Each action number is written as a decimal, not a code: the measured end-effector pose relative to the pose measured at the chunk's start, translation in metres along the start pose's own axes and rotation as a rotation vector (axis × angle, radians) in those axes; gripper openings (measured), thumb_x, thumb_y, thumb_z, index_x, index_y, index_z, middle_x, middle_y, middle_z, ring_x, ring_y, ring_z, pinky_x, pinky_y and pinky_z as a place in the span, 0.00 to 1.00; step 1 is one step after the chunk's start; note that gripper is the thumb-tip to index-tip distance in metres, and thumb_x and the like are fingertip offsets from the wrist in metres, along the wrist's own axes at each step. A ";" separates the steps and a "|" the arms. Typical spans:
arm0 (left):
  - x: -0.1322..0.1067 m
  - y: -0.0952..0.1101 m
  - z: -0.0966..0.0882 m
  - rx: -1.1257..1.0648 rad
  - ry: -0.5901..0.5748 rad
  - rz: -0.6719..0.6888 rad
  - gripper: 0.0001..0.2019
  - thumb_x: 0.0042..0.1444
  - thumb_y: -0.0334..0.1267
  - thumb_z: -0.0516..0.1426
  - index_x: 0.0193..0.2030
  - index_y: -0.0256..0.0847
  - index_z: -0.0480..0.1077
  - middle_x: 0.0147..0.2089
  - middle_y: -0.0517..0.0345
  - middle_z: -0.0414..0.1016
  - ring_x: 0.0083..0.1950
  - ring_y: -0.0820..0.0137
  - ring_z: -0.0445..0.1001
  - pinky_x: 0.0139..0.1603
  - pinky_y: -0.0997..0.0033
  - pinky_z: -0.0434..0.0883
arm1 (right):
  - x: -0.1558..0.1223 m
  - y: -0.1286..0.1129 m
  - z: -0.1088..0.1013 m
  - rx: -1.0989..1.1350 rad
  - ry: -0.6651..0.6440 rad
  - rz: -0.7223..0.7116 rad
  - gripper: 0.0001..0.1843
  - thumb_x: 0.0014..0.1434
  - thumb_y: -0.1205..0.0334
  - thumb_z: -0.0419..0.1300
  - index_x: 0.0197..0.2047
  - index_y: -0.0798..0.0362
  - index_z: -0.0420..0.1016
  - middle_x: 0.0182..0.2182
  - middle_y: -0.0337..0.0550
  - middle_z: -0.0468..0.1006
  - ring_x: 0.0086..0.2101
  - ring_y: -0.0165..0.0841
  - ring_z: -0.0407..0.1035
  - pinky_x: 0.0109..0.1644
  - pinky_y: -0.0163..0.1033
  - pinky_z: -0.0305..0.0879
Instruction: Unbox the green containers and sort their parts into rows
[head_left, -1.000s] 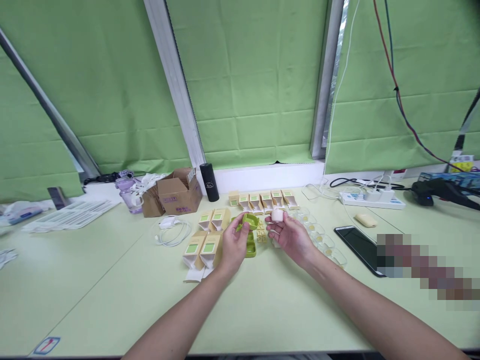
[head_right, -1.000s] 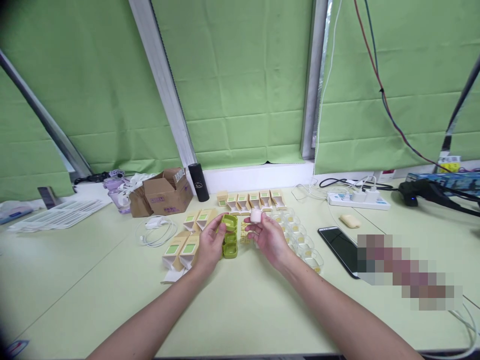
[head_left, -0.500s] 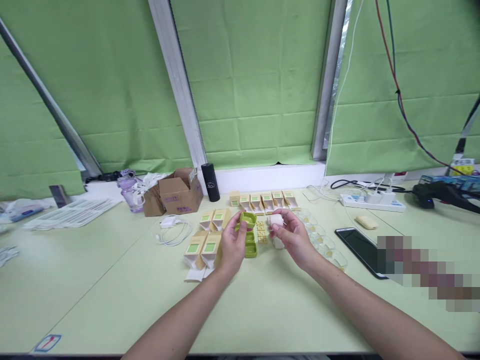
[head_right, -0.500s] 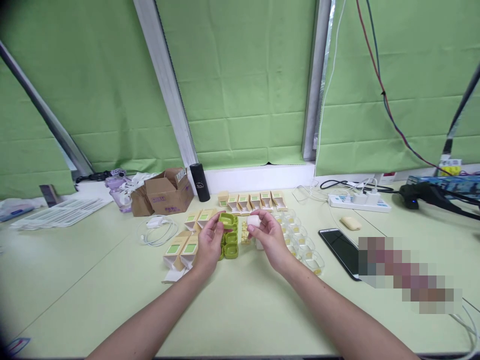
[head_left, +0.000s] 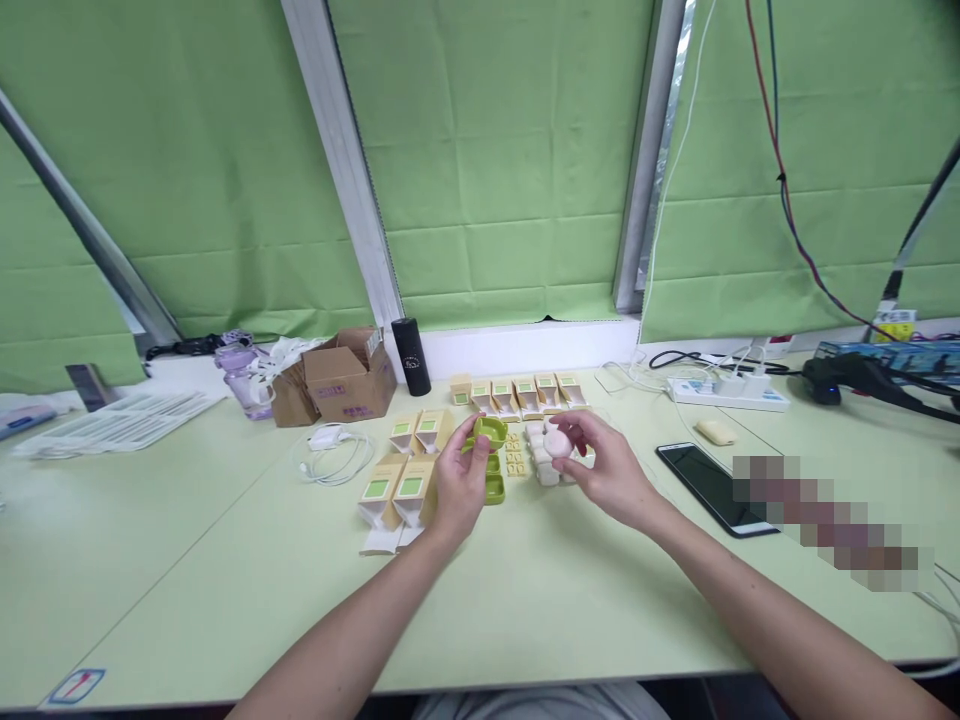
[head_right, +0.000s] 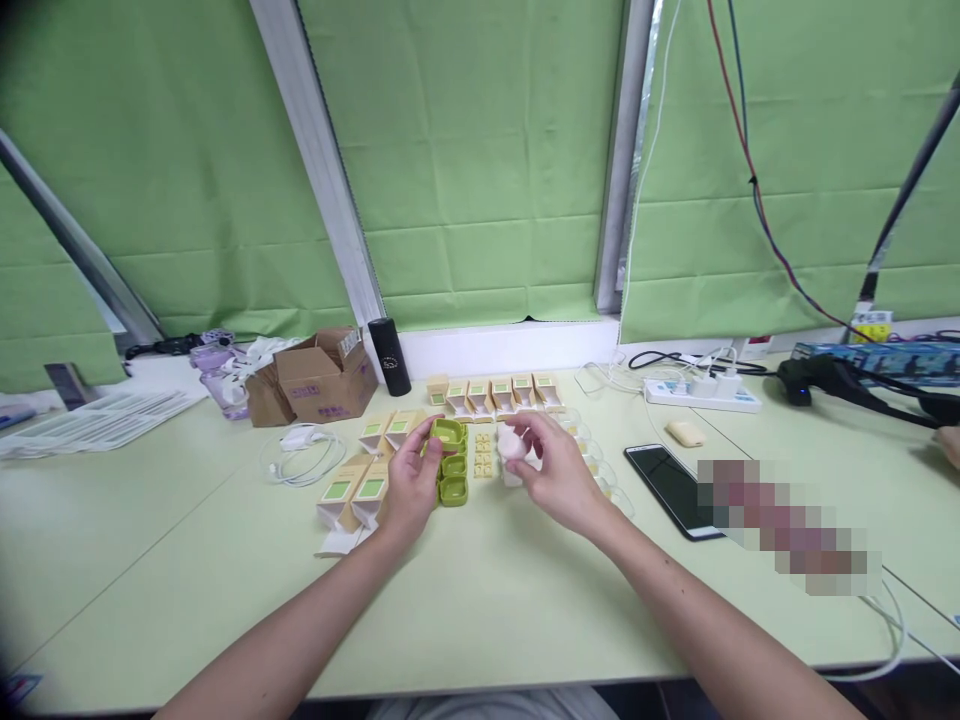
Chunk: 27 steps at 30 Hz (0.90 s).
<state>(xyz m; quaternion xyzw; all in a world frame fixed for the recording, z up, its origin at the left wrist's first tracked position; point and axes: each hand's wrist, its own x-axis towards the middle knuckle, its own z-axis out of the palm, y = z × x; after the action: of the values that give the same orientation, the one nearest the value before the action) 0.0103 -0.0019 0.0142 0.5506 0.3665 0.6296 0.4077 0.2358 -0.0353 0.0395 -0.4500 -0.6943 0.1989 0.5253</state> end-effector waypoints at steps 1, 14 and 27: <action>-0.001 0.000 0.000 0.001 -0.007 0.002 0.33 0.62 0.61 0.65 0.67 0.42 0.72 0.62 0.44 0.81 0.57 0.57 0.82 0.58 0.59 0.79 | -0.006 0.001 -0.001 -0.086 -0.039 -0.025 0.21 0.57 0.66 0.66 0.54 0.45 0.77 0.46 0.44 0.81 0.41 0.41 0.72 0.45 0.47 0.68; -0.003 0.002 0.001 0.025 -0.013 0.029 0.31 0.63 0.60 0.64 0.66 0.42 0.74 0.61 0.45 0.81 0.52 0.61 0.83 0.49 0.66 0.79 | -0.040 0.023 -0.005 -0.897 -0.248 -0.228 0.16 0.55 0.80 0.61 0.42 0.51 0.79 0.41 0.47 0.84 0.45 0.44 0.70 0.48 0.46 0.55; -0.003 -0.002 0.000 -0.001 -0.024 0.032 0.30 0.63 0.60 0.64 0.65 0.44 0.74 0.63 0.45 0.80 0.54 0.61 0.83 0.51 0.66 0.79 | -0.042 0.022 -0.001 -0.999 -0.275 -0.233 0.17 0.52 0.78 0.63 0.43 0.52 0.79 0.45 0.50 0.80 0.47 0.46 0.68 0.49 0.47 0.55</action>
<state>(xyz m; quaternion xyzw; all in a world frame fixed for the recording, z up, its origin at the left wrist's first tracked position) 0.0112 -0.0038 0.0110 0.5636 0.3527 0.6295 0.4022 0.2477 -0.0594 -0.0001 -0.5350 -0.8123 -0.1587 0.1697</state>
